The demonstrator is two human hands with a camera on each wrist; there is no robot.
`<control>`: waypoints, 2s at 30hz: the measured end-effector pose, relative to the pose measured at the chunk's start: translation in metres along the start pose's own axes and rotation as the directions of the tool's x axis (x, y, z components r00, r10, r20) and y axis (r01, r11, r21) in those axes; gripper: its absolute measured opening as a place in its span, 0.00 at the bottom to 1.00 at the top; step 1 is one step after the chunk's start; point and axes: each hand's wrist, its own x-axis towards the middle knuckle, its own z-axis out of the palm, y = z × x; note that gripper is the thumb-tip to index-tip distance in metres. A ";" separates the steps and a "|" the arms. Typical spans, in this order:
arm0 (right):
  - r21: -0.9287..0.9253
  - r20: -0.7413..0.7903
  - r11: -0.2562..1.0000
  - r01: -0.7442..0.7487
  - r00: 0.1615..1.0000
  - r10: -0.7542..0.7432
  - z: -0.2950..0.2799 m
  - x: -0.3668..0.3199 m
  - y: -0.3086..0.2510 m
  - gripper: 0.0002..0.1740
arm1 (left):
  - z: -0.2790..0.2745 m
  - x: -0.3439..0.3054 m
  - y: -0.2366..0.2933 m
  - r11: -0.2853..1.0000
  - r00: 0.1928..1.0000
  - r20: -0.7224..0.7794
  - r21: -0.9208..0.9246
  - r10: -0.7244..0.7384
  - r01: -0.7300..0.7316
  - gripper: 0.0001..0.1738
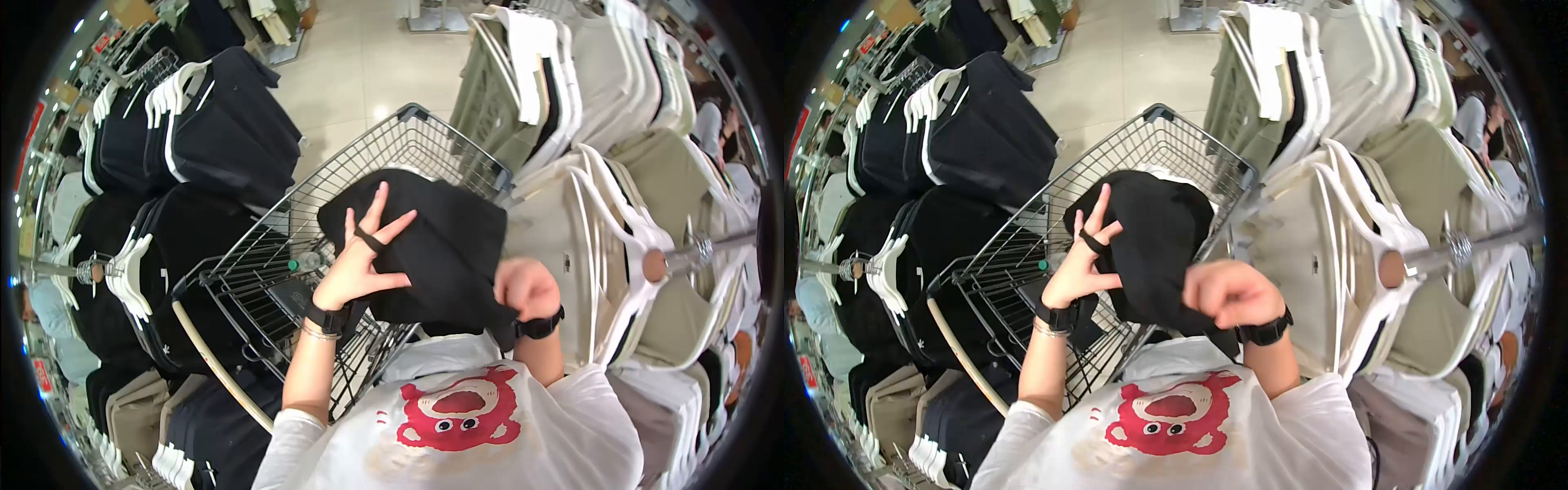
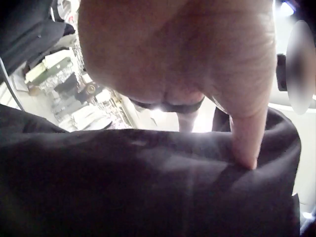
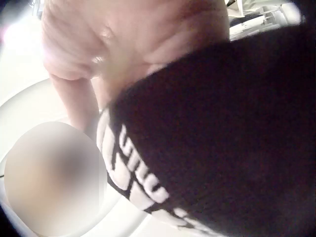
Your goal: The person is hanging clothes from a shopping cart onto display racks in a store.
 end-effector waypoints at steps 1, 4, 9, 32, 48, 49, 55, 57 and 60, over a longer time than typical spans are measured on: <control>0.046 0.020 0.999 0.027 0.999 -0.028 0.009 -0.014 -0.005 0.12 | 0.003 0.004 0.008 0.995 0.995 0.030 -0.029 0.093 -0.092 0.50; 0.071 0.187 0.979 0.189 0.962 -0.199 0.039 -0.045 -0.023 0.08 | 0.016 0.022 0.039 0.977 0.908 0.371 0.005 0.196 -0.212 0.32; 0.007 0.143 0.927 0.375 0.917 -0.372 0.084 -0.116 -0.051 0.07 | 0.076 0.016 0.036 0.963 0.648 0.722 -0.096 0.242 -0.253 0.11; -0.457 -0.885 0.629 -0.629 0.395 -0.247 0.221 -0.206 -0.088 0.57 | 0.070 0.022 0.188 0.307 0.828 0.180 -0.952 0.531 0.009 0.10; -0.477 -0.874 0.771 -0.423 0.323 -0.363 0.171 -0.120 -0.070 0.18 | 0.104 -0.011 0.216 0.606 0.621 0.215 0.139 0.753 -0.783 0.47; -0.477 -0.874 0.773 -0.419 0.320 -0.366 0.174 -0.122 -0.074 0.18 | 0.120 -0.013 0.215 0.537 0.561 0.092 0.198 0.823 -0.820 0.49; -0.640 -0.633 0.492 -0.589 0.042 -0.773 0.207 -0.139 -0.101 0.14 | 0.154 -0.021 0.262 0.451 0.460 -0.024 0.244 0.888 -0.859 0.29; -0.618 -0.405 0.405 -0.674 -0.169 -0.899 0.233 -0.154 -0.113 0.07 | 0.160 -0.025 0.275 0.360 0.363 -0.007 0.129 0.932 -0.924 0.22; -0.683 0.389 0.035 -0.730 -0.403 -0.829 0.252 -0.176 -0.112 0.19 | 0.172 -0.027 0.295 0.171 0.156 -0.178 0.072 0.972 -0.983 0.17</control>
